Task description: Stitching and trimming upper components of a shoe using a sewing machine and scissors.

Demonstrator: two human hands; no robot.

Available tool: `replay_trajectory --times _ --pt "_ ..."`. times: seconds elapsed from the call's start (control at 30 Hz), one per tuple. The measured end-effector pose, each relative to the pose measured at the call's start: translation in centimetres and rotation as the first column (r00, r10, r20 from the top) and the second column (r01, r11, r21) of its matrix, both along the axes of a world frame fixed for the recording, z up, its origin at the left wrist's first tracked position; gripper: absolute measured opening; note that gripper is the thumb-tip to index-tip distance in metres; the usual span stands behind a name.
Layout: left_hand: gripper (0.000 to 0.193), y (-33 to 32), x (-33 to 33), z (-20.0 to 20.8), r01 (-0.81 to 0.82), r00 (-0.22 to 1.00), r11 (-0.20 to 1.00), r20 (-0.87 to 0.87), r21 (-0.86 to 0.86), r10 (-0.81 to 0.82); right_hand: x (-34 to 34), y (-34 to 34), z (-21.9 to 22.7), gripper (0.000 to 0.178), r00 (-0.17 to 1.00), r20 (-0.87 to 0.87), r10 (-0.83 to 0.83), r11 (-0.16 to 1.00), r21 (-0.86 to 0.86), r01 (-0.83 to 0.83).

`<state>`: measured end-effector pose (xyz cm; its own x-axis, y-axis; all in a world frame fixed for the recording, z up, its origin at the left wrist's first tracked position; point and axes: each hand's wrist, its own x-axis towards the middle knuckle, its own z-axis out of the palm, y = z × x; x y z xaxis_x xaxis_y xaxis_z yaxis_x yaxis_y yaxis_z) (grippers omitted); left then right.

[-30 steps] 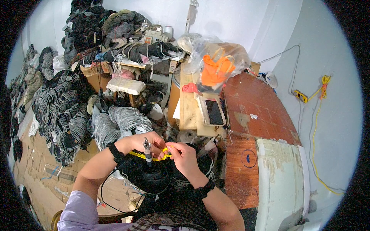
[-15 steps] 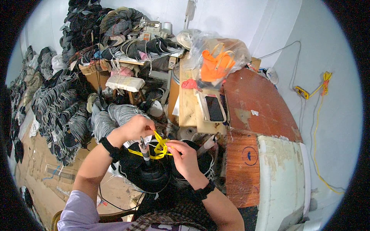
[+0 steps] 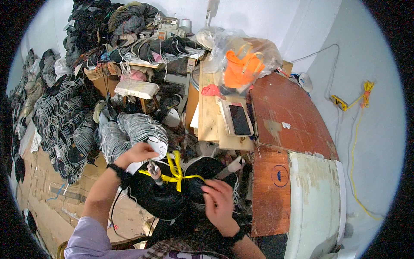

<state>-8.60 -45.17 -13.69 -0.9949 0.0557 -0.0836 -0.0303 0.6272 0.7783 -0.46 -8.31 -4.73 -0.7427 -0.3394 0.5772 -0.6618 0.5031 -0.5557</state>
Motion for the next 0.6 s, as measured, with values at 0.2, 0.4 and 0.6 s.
replay_trajectory --times 0.2,0.4,0.6 --pt "0.056 -4.1 9.6 -11.7 -0.616 0.609 0.724 0.771 0.312 0.185 0.5 5.8 -11.9 0.049 0.63 0.775 0.05 0.564 -0.542 0.623" --pt "0.054 1.5 16.8 -17.1 -0.805 0.485 0.459 0.862 0.375 0.146 0.7 8.9 -18.9 0.048 0.26 0.645 0.719 0.158 -0.515 0.842" --pt "0.053 4.6 19.1 -16.2 -0.852 0.506 0.233 0.851 0.469 0.139 2.7 9.6 -18.5 0.039 0.174 0.643 0.746 0.252 -0.514 0.82"
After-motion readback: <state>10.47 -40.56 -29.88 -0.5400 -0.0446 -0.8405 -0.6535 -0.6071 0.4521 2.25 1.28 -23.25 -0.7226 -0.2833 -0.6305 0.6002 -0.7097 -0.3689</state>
